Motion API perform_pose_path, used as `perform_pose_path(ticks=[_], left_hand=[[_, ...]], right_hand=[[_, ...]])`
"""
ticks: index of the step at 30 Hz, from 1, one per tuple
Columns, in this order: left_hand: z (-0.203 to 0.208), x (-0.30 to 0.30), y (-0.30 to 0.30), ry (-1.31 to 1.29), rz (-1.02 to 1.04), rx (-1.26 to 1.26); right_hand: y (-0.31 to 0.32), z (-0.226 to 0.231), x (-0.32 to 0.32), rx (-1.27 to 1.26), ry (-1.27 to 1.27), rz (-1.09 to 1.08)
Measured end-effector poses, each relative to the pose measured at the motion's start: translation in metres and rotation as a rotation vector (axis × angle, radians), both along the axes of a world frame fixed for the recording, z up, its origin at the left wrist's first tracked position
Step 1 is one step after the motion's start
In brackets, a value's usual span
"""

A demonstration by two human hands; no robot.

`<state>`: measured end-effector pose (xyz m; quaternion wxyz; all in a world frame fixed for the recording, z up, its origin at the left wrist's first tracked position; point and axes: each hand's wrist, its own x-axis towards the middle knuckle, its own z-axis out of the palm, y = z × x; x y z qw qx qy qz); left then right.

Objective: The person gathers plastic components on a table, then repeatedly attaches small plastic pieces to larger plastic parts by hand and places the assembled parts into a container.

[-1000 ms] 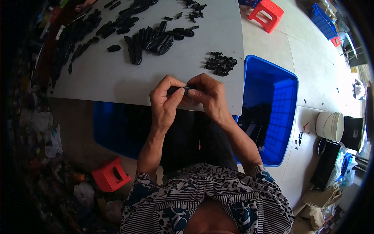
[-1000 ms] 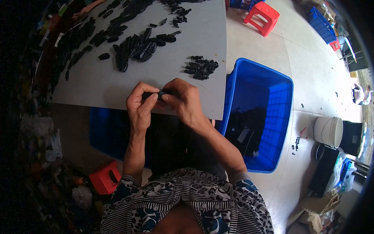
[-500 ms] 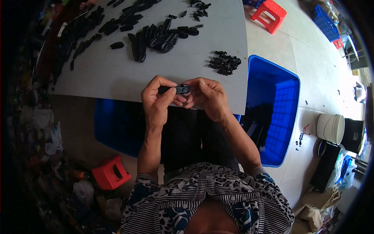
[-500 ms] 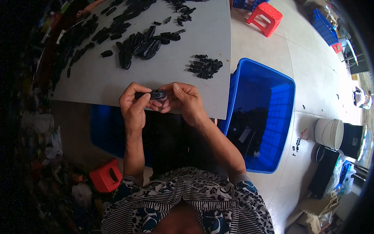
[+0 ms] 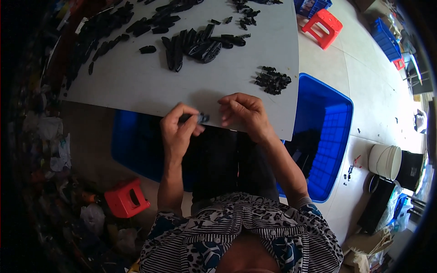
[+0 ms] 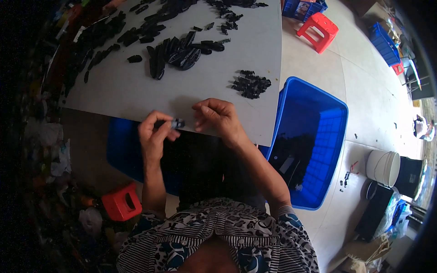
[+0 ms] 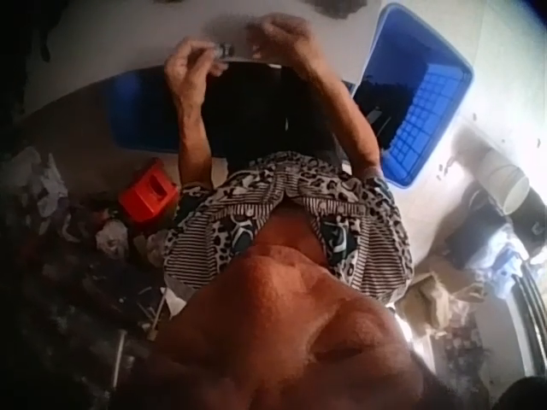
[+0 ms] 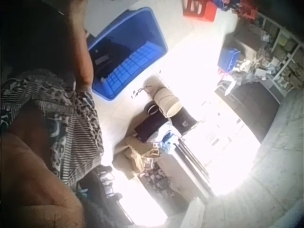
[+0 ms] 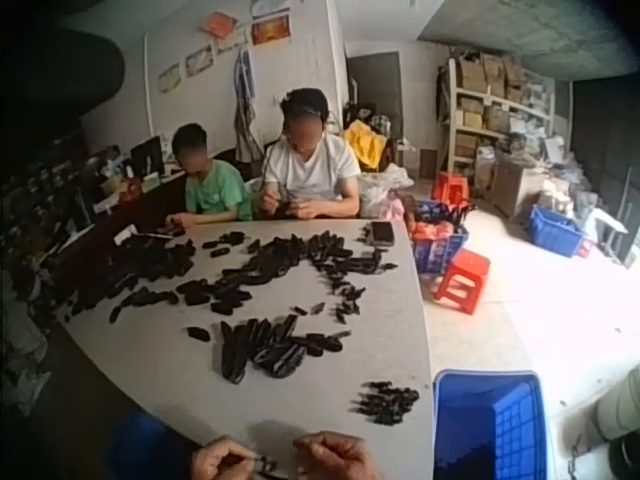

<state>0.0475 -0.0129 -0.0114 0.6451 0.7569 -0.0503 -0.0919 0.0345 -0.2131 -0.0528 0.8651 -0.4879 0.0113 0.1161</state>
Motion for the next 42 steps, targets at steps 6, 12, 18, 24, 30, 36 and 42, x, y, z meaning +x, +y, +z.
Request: perform_pose_path(ticks=[6,12,18,24,30,36,42], left_hand=[[0.005,-0.005,0.048,0.017,0.033,0.566],[-0.007,0.064,-0.004,-0.537,0.113,0.562],[-0.021,0.125,-0.069,-0.915,0.099,0.793],[-0.04,0.131,-0.084,-0.985,0.023,1.064],[-0.031,0.092,-0.073,-0.832,-0.058,0.814],[-0.041,0.086,-0.051,-0.314,-0.14,0.301],[-0.031,0.074,-0.046,0.106,-0.212,-0.364]], right_hand=[[-0.027,0.023,0.004,-0.389,-0.072,-0.166],[-0.05,0.02,0.008,-1.022,-0.276,-0.504],[-0.066,0.015,0.004,-1.314,-0.268,-0.641],[-0.067,0.009,0.006,-1.432,-0.398,-0.621],[-0.06,0.005,0.018,-1.708,-0.46,-0.444],[-0.054,0.011,0.019,-1.788,-0.664,-0.341],[-0.054,0.007,0.02,-1.75,-0.849,-0.283]])
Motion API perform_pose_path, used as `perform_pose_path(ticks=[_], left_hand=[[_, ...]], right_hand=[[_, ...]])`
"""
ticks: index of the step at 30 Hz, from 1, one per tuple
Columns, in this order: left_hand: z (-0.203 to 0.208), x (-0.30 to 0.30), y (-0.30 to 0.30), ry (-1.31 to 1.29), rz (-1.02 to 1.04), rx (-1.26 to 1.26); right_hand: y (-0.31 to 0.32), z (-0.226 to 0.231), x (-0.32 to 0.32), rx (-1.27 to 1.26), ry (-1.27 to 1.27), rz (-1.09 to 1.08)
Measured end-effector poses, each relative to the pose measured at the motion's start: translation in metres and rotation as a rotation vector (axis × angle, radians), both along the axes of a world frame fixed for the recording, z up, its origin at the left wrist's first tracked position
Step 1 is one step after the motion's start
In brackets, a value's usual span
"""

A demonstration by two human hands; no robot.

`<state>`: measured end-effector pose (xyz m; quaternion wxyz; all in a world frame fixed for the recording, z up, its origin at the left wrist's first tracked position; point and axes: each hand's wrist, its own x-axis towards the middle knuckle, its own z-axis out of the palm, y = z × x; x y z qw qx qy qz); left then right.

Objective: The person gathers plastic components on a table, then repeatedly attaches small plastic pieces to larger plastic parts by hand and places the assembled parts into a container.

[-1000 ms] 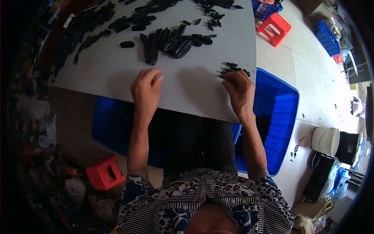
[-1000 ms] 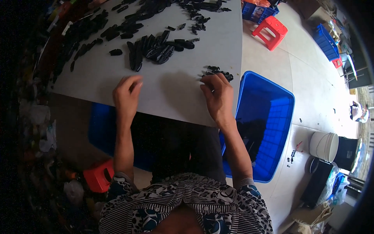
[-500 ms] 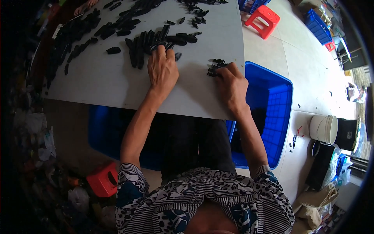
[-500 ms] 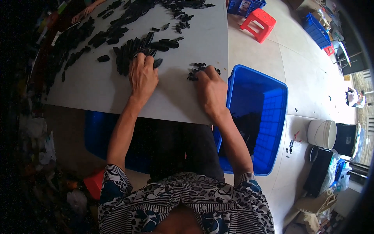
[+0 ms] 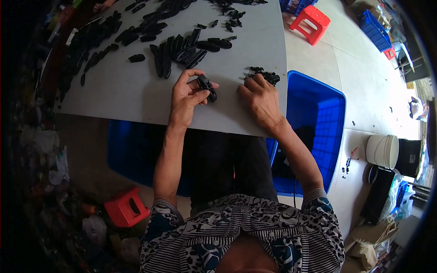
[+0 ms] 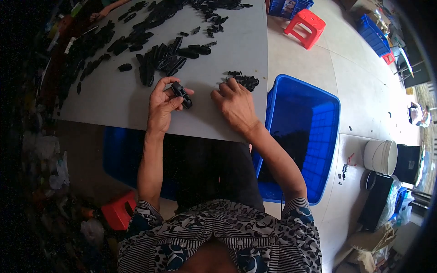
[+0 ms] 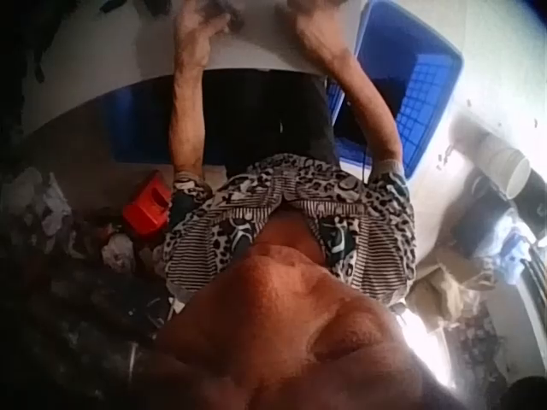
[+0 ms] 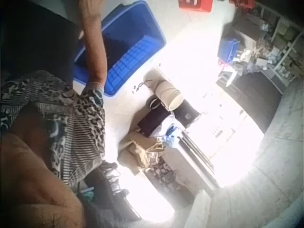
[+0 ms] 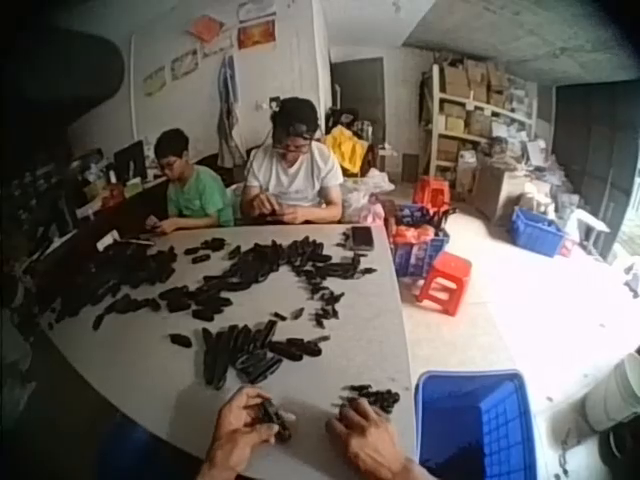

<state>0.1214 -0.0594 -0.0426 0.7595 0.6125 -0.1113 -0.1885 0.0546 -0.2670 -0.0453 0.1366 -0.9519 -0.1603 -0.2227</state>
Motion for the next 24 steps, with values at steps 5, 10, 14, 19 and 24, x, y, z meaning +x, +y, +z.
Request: perform_pose_path(ticks=[5,10,14,19,24], left_hand=[[0.002,-0.005,0.004,0.012,-0.055,0.002],[0.011,-0.014,0.0,0.044,-0.065,-0.027],[0.012,-0.02,-0.001,0.053,-0.078,-0.03],[0.014,-0.026,-0.003,0.062,-0.11,-0.043],[0.014,-0.03,-0.006,0.077,-0.105,-0.047]], right_hand=[[0.006,0.003,-0.006,0.133,-0.062,0.042],[0.023,0.006,-0.022,1.772,0.602,0.124],[0.032,0.0,-0.026,1.937,0.672,0.13],[0.032,-0.006,-0.027,2.019,0.689,0.21],[0.034,-0.003,-0.029,1.975,0.688,0.14]])
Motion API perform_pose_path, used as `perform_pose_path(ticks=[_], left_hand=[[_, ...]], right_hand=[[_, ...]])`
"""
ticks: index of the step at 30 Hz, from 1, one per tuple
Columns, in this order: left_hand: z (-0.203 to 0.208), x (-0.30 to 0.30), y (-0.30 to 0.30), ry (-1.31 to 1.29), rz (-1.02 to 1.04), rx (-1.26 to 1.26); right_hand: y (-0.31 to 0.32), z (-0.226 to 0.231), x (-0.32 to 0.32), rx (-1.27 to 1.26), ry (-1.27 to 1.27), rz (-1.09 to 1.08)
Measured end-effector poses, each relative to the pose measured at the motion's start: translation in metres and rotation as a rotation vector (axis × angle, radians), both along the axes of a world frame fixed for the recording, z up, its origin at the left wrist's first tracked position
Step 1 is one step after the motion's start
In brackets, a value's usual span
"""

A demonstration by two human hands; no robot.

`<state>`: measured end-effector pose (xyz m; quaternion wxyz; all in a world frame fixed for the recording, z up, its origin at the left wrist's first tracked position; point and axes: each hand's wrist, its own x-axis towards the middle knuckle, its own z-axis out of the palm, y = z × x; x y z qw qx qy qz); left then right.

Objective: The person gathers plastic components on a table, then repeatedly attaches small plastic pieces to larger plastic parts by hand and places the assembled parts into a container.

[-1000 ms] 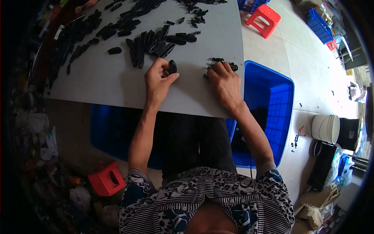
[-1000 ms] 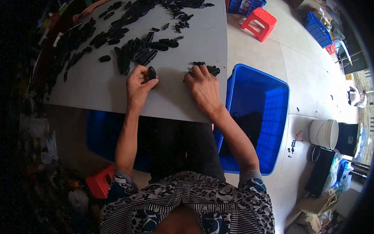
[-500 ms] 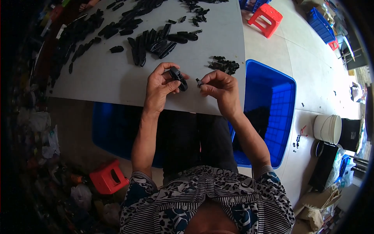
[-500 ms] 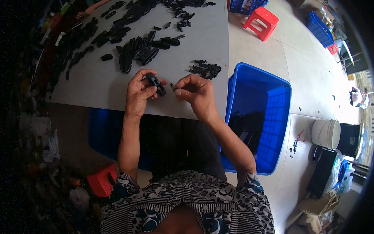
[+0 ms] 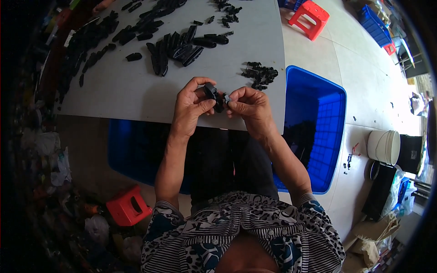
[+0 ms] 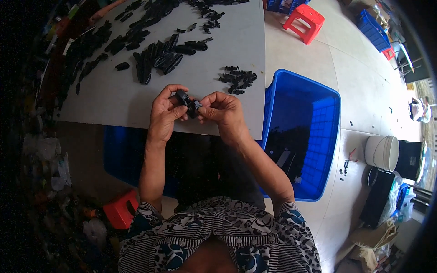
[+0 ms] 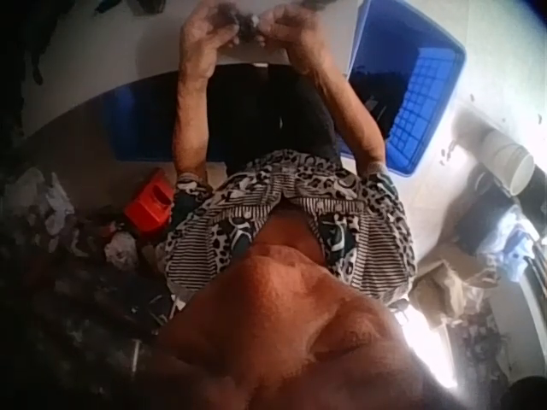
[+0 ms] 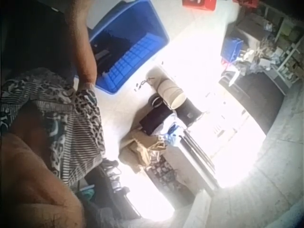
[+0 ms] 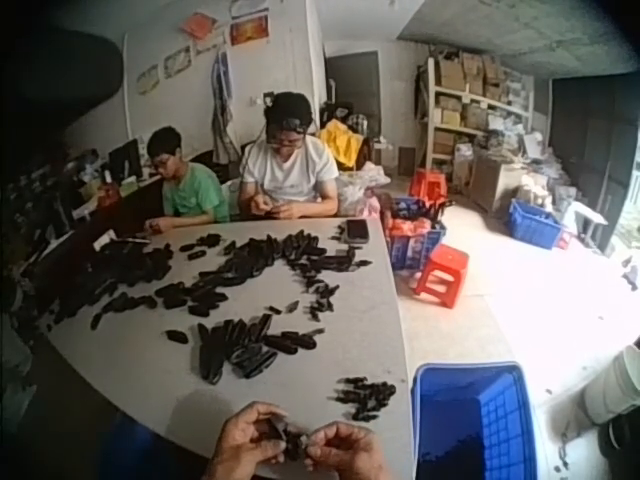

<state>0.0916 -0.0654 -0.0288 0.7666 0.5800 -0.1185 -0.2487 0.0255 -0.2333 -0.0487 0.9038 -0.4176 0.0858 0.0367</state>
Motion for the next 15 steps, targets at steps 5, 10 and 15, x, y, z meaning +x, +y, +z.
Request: perform_pose_path(ticks=[5,10,15], left_hand=[[-0.005,-0.004,-0.006,-0.066,0.018,0.05],[0.003,-0.007,-0.006,0.103,-0.013,0.053],[0.003,-0.008,-0.012,0.033,0.079,0.16]], right_hand=[[0.0,0.005,-0.001,-0.166,-0.059,-0.059],[-0.008,0.008,0.002,-0.458,-0.169,-0.065],[-0.009,0.014,0.011,-0.836,-0.368,-0.067]])
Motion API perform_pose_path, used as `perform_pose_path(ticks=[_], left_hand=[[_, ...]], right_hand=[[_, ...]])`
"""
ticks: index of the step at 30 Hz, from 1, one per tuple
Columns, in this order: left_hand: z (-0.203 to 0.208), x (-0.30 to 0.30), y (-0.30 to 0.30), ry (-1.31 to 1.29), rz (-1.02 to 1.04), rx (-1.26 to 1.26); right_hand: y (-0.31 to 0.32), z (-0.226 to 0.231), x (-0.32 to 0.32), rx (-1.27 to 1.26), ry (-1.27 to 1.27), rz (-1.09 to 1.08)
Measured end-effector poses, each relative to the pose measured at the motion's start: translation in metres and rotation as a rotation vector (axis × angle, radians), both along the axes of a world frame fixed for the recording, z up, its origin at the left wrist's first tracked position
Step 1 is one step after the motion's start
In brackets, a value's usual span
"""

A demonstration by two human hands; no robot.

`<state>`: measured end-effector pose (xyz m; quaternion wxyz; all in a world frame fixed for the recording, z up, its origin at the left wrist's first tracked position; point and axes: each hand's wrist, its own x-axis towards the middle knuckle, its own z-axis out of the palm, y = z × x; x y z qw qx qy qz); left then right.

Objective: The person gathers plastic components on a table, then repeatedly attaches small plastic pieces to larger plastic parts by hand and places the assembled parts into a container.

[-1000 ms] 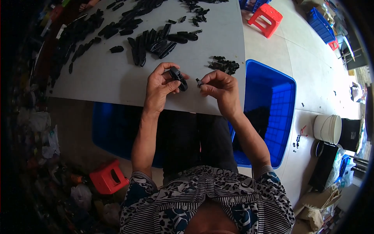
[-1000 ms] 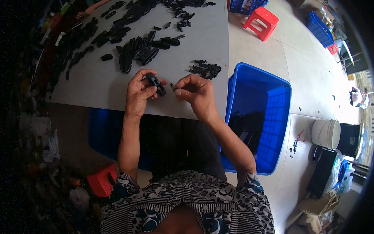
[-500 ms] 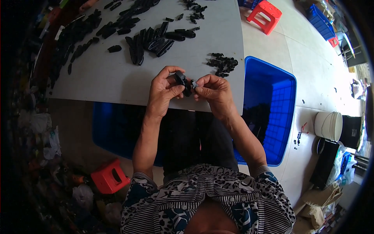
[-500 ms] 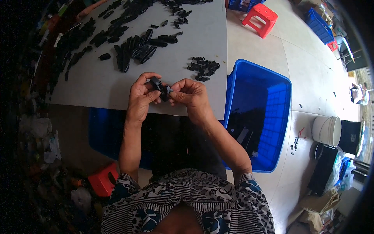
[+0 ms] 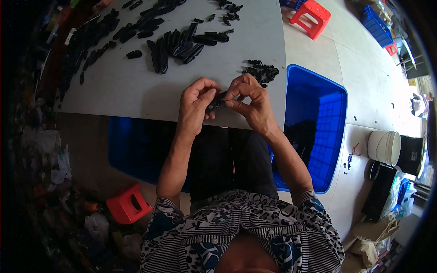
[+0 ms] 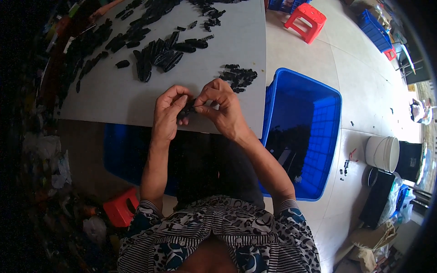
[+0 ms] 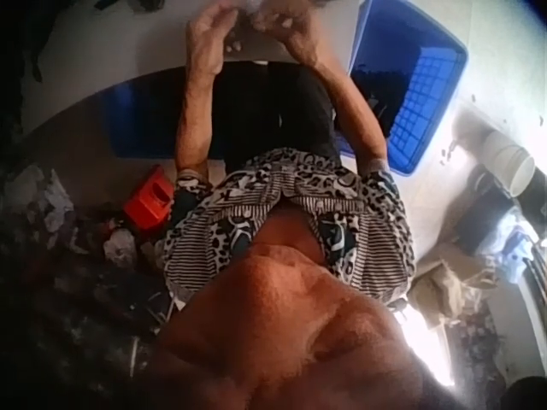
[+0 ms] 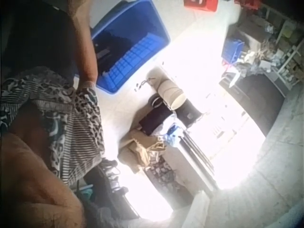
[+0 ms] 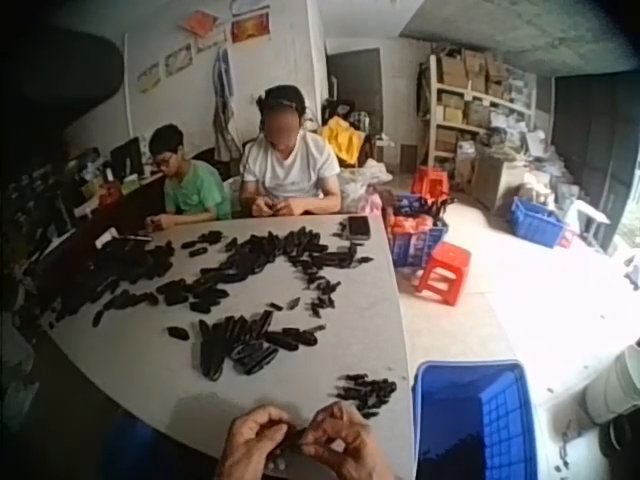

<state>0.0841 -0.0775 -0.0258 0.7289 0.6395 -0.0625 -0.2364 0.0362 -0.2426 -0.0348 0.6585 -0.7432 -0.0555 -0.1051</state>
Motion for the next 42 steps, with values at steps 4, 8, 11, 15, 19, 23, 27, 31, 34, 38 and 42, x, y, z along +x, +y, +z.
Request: perform_pose_path(ticks=[4,8,11,15,19,23,27,31,34,38,42], left_hand=[[-0.005,0.0,0.0,-0.093,-0.016,0.081],[0.0,-0.004,-0.001,-0.126,-0.059,0.042],[0.012,-0.012,-0.004,-0.145,-0.083,0.09],[0.011,-0.019,-0.002,-0.132,0.0,0.144],[0.01,-0.021,0.003,-0.224,0.037,0.144],[0.013,-0.027,0.007,-0.216,0.119,0.029],[0.012,-0.036,0.016,-0.206,0.151,-0.017],[0.014,-0.038,0.036,-0.177,0.068,-0.007],[0.01,-0.036,0.079,-0.081,-0.002,0.14],[0.006,-0.033,0.123,-0.046,-0.012,0.408],[0.017,-0.021,0.118,-0.185,0.001,0.743]], right_hand=[[0.002,-0.001,0.002,-0.054,0.048,-0.026],[-0.002,-0.007,0.003,0.012,0.075,-0.021],[-0.002,-0.01,0.001,-0.017,0.089,-0.054],[0.001,-0.008,-0.003,-0.07,0.114,-0.03],[0.016,0.01,-0.007,-0.082,0.083,-0.099],[0.013,0.008,-0.005,-0.153,0.109,0.147],[0.022,0.014,-0.013,-0.122,0.191,0.11],[0.031,0.003,-0.019,-0.296,-0.005,0.129],[0.021,0.011,-0.022,-0.44,-0.124,-0.035],[-0.028,0.01,-0.015,-0.742,-0.124,-0.466],[-0.042,-0.009,-0.011,-0.89,-0.044,-0.504]])
